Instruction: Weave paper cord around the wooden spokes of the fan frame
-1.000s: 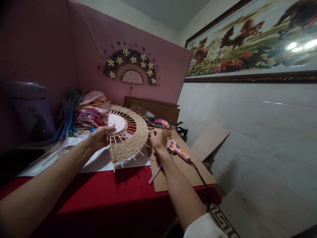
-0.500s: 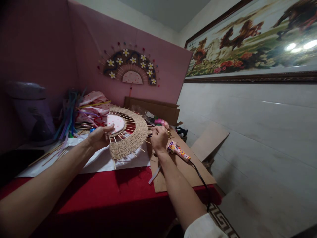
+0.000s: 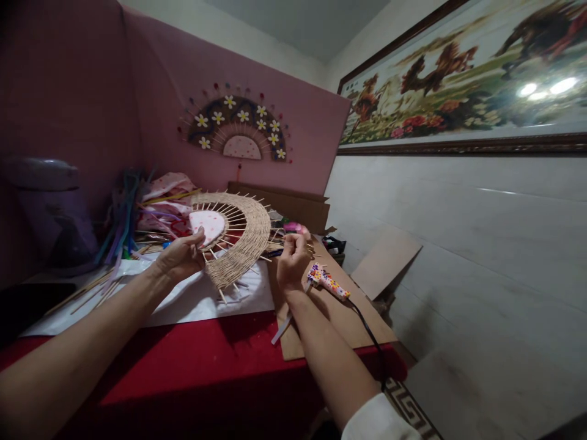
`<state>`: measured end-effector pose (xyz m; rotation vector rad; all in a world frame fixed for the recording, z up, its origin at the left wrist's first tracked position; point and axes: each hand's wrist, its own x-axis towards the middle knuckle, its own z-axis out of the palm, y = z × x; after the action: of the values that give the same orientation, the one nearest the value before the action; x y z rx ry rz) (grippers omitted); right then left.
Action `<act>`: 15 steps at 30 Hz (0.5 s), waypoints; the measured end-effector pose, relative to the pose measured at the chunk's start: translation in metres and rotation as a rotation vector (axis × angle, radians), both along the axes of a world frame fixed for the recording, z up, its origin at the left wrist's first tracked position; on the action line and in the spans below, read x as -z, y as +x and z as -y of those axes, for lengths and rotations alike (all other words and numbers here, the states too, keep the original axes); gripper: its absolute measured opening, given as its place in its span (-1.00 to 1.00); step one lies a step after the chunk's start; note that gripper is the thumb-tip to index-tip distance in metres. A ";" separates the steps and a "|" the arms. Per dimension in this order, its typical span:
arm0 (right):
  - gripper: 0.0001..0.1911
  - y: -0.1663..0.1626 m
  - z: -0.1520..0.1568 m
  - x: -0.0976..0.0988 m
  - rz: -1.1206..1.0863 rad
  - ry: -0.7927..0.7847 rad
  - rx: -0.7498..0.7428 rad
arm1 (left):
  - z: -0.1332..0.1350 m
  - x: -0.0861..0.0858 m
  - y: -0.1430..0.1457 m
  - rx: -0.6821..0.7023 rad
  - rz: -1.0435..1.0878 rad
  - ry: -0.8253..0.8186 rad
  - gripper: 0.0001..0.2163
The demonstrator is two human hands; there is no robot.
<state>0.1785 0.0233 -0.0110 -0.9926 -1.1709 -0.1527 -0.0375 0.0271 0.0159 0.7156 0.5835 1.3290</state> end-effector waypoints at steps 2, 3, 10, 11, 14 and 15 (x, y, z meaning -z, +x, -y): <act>-0.74 -0.002 0.002 0.001 0.000 0.006 -0.008 | -0.001 0.000 0.002 -0.002 0.012 0.020 -0.85; -0.74 -0.003 0.002 0.002 -0.008 -0.003 -0.019 | -0.002 -0.001 0.003 -0.003 0.013 0.030 -0.84; -0.73 -0.004 -0.011 0.007 -0.233 -0.172 -0.169 | -0.012 -0.018 0.019 -0.014 0.150 0.033 -0.74; -0.76 -0.006 -0.009 0.006 -0.192 -0.213 -0.254 | -0.013 -0.023 0.023 -0.017 0.174 0.034 -0.74; -0.78 -0.016 0.001 0.003 -0.036 -0.352 -0.675 | -0.013 -0.036 0.038 -0.030 0.250 0.047 -0.77; -0.72 -0.019 0.004 0.002 0.041 -0.351 -0.748 | -0.012 -0.039 0.044 -0.030 0.271 0.049 -0.80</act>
<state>0.1599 0.0193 -0.0132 -0.7878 -1.5649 0.6475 0.0066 0.0392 0.0545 0.5557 0.3459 1.4438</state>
